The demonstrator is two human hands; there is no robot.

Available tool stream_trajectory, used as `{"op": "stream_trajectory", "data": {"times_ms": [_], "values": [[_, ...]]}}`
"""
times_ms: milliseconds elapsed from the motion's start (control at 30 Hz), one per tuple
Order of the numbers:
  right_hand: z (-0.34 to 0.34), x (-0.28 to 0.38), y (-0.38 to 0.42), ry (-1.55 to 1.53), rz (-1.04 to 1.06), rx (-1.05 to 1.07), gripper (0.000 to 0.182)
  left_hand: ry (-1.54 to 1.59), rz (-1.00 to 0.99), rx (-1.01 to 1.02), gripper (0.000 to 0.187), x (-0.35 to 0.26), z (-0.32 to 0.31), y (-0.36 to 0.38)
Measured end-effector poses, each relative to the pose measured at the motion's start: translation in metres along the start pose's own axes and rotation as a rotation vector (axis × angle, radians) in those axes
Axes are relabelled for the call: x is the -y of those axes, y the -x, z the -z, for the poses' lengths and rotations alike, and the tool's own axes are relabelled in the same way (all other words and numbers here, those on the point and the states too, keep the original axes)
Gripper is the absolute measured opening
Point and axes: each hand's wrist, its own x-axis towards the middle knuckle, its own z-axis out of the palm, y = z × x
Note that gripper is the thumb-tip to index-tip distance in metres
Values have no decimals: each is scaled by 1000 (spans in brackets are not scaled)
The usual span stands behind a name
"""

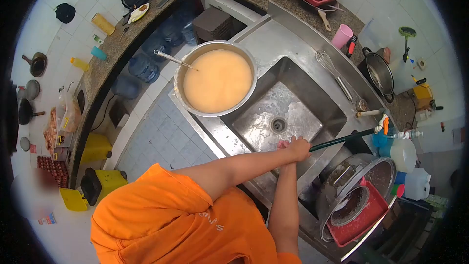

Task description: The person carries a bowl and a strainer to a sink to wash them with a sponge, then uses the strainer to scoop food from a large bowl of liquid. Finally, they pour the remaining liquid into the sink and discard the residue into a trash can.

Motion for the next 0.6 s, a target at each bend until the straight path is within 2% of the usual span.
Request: {"op": "stream_trajectory", "data": {"times_ms": [100,167,200,267,300,333,367,400,433,467,533,567,600], "values": [[-8,-6,9,-7,-77,44,29,-2,29,-14,34,3,4,-1],[-9,-11,19,-68,-33,36,28,-25,1,-35,32,9,-11,-10],[-4,-16,30,-118,41,19,27,-41,-66,-37,31,16,-27,-23],[-7,-23,39,-253,260,-44,26,-59,-8,-30,30,26,-54,-40],[-17,-10,31,-334,380,-86,25,-157,-52,-98,31,14,-41,-24],[-25,-3,21,-412,494,-119,25,-179,-63,-58,33,0,-14,-10],[-26,13,21,-481,597,-148,24,-261,-60,-41,38,-2,-12,-10],[-27,-2,27,-548,681,-169,24,-284,-57,4,47,4,-13,-13],[-27,6,29,-604,748,-178,23,-222,-76,2,50,2,-12,-11],[-30,3,33,-644,794,-168,23,-223,-52,54,49,1,-5,-11],[-31,-34,53,-679,834,-126,22,-180,-186,-23,39,20,-22,-25],[-38,-29,49,-684,834,-95,21,-120,-265,-83,38,24,-26,-26],[-41,-28,55,-687,824,-60,21,-115,-260,-71,38,22,-25,-24]]}}
